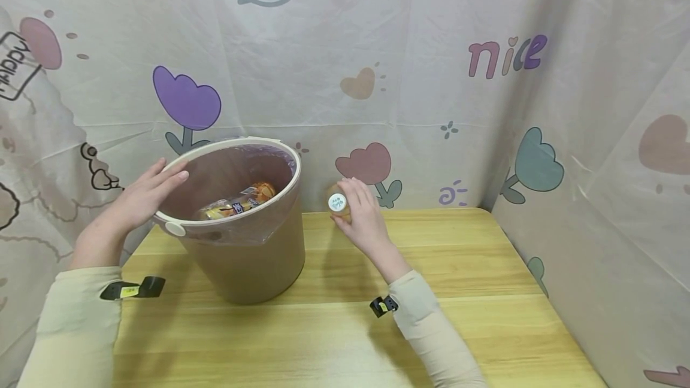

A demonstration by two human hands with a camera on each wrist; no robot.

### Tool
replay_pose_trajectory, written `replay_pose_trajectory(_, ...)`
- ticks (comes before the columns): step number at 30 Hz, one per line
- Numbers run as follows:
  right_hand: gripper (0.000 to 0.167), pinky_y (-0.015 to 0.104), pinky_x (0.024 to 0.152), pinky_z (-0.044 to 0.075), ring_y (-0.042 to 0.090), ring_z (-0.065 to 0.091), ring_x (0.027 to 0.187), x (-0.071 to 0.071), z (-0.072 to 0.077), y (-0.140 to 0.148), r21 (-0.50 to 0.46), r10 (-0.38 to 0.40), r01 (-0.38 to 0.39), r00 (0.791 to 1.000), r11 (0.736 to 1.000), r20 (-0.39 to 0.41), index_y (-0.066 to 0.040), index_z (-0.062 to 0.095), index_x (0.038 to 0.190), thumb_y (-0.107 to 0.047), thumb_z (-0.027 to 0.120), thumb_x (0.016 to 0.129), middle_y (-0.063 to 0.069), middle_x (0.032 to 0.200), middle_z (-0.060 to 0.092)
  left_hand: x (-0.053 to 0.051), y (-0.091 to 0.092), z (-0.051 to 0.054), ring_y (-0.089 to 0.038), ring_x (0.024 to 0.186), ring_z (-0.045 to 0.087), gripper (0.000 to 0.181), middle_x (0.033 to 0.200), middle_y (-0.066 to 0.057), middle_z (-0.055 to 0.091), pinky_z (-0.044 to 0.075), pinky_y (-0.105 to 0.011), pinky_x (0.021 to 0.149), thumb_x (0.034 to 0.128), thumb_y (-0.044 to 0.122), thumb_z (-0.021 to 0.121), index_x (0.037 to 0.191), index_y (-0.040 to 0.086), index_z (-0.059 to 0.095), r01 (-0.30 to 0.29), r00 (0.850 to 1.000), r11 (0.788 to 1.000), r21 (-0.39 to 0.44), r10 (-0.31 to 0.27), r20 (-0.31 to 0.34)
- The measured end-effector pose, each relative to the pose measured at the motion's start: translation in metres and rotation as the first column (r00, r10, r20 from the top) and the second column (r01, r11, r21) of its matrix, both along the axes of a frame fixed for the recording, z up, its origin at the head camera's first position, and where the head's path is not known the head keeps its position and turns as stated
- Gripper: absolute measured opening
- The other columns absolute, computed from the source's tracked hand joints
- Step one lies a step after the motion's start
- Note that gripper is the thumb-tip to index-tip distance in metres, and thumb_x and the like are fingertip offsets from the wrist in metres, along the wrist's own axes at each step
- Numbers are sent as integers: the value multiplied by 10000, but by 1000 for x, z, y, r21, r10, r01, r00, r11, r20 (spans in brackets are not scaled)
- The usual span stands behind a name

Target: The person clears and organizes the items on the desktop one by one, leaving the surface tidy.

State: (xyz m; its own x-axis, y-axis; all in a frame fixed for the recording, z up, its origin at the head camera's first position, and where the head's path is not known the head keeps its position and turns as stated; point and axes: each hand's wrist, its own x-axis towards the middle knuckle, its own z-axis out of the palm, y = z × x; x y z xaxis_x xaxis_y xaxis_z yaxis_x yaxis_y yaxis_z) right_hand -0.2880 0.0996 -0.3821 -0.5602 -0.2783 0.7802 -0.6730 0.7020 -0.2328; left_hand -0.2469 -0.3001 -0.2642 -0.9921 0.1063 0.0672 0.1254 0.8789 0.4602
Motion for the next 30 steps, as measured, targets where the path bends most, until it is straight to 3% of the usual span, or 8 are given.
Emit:
replay_pose_trajectory(11,746,471,1141,362,352,461,1327,6,21,-2,-20,59,-62,990,998,-130,-68,509,1340,-87,873,690,164,1373,528,-1,-2,0,-564,1442,-64,688,1609,-231,-144,68,-801,1046,1005,613,184,1574,235,101,-4,1000,1000,-29,4,1)
replay_pose_trajectory(17,770,452,1080,418,319,490,1268,11,33,-5,-20,79,-84,980,996,-181,-80,491,1376,-67,862,702,164,1358,516,0,-1,0,-568,1439,-63,692,1606,-236,-148,70,-804,1043,1002,620,180,1574,243,86,-6,1000,999,-34,7,9)
replay_pose_trajectory(30,746,386,1110,400,304,493,1272,20,63,-16,-17,124,-134,953,991,-277,-49,495,1374,-52,850,718,170,1355,517,-1,-2,0,-582,1433,-36,695,1604,-252,-133,80,-802,1042,1005,611,174,1575,220,103,0,1000,999,-42,0,-1)
